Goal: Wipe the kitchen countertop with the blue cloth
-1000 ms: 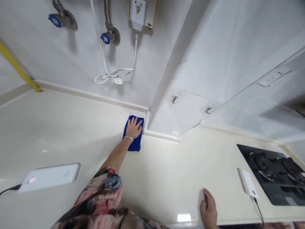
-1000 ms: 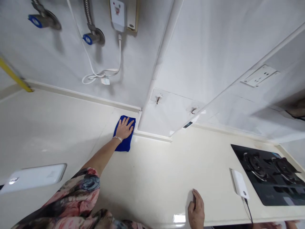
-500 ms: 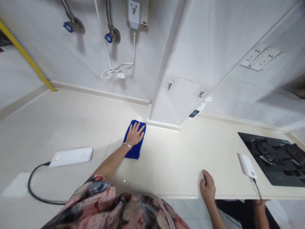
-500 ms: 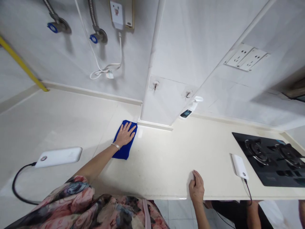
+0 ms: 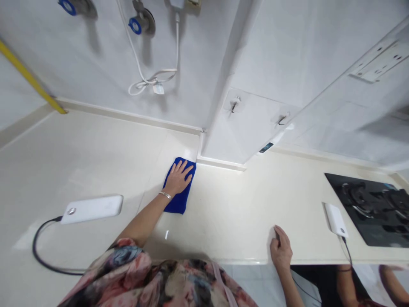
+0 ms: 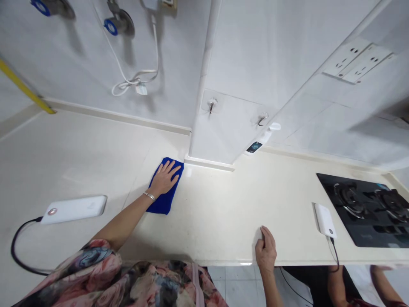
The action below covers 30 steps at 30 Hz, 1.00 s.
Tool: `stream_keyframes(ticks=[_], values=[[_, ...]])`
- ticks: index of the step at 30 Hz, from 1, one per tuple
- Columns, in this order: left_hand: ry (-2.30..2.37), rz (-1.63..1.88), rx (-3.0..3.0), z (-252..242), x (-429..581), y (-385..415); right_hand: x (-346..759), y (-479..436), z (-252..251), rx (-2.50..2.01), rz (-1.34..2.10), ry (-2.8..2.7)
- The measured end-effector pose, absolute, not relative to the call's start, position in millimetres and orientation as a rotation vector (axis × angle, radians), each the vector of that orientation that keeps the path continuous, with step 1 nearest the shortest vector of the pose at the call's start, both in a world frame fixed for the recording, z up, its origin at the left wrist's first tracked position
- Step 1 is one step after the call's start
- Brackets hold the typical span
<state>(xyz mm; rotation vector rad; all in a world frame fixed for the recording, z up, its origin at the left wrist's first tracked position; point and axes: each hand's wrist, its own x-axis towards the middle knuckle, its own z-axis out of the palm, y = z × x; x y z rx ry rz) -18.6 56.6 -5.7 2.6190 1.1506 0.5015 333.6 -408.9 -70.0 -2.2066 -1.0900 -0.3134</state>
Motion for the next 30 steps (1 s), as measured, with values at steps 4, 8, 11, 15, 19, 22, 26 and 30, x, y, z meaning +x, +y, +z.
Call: stream_keyframes(ticks=[4,8,11,15,19,22,26,30], values=[[1.284,0.496,2.574,-2,-10,82,329,-409,-64,-2.250,-0.287,-1.061],[1.178,0.426,2.605,-1,2,110,326,-411,-62,-2.280,-0.278,-1.062],[1.118,0.406,2.611,-1,14,132,326,-413,-62,-2.294,-0.277,-1.054],[1.179,0.437,2.573,-1,35,159,326,-415,-62,-2.331,-0.216,-1.034],[1.230,0.446,2.549,0,55,183,327,-417,-63,-2.345,-0.231,-1.042],[1.264,0.446,2.531,0,69,201,328,-417,-62,-2.331,-0.270,-1.084],[1.316,0.452,2.529,-2,83,222,326,-415,-59,-2.351,-0.281,-1.081],[1.338,0.499,2.529,-5,90,232,324,-415,-58,-2.366,-0.265,-1.063]])
